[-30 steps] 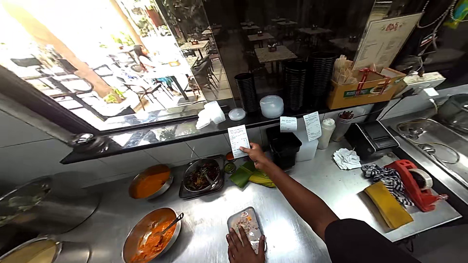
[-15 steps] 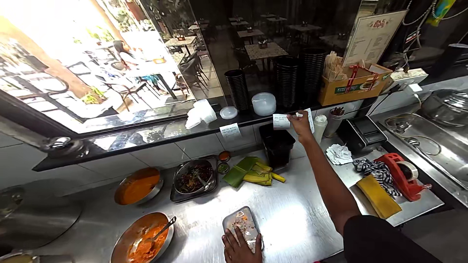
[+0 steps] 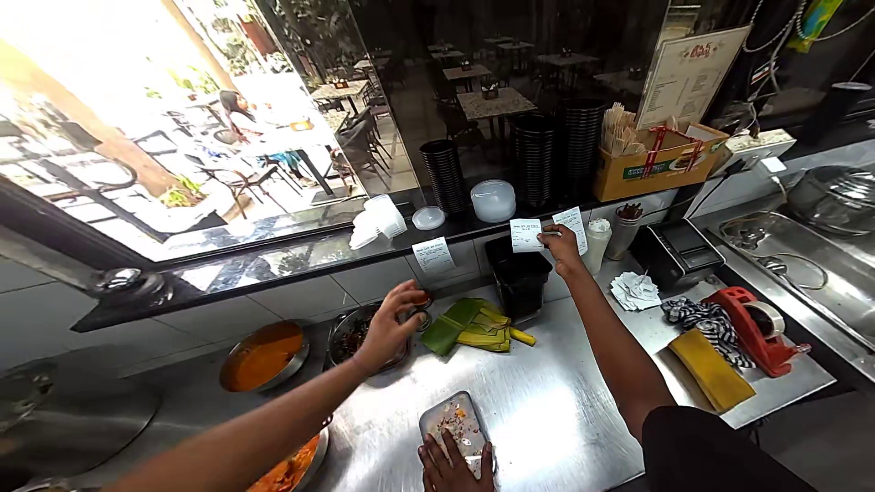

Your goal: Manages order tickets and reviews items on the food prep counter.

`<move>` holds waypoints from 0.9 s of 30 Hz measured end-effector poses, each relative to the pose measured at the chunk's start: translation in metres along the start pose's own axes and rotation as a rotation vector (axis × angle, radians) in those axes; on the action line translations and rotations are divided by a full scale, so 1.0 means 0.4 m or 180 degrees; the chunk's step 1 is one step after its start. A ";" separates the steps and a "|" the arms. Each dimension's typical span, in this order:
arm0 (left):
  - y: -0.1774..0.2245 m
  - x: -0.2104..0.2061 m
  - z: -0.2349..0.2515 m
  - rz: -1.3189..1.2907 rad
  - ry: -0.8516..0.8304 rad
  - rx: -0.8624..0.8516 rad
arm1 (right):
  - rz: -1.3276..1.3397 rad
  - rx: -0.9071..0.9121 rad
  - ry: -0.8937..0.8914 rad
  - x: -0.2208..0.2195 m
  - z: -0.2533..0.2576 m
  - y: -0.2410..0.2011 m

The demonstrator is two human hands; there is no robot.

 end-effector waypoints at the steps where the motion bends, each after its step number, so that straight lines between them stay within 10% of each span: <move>1: 0.034 0.026 -0.013 -0.0025 -0.0121 0.0069 | 0.0031 0.0015 -0.0010 0.000 -0.001 0.000; 8: 0.079 0.058 -0.028 -0.0163 0.0044 -0.0055 | 0.0175 0.0045 -0.0082 -0.003 -0.010 -0.001; 14: 0.444 0.373 -0.115 -0.0114 -0.0292 -0.0445 | 0.0275 0.0026 -0.0096 -0.002 -0.011 0.022; 17: 0.527 0.441 -0.087 -0.1504 0.0194 -0.0926 | 0.0314 0.0099 -0.0107 0.009 -0.008 0.029; 27: 0.518 0.433 -0.054 -0.2769 0.0290 -0.0869 | -0.0016 -0.0358 -0.0092 -0.038 0.034 -0.016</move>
Point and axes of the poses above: each hand's wrist, its own z-axis towards the middle knuckle, its own x-axis out of the back of the hand, y = z × x, the point moved 4 cm from there along z, towards the middle knuckle, and after that the axes turned 6 degrees about -z, right-handed, at the moved point
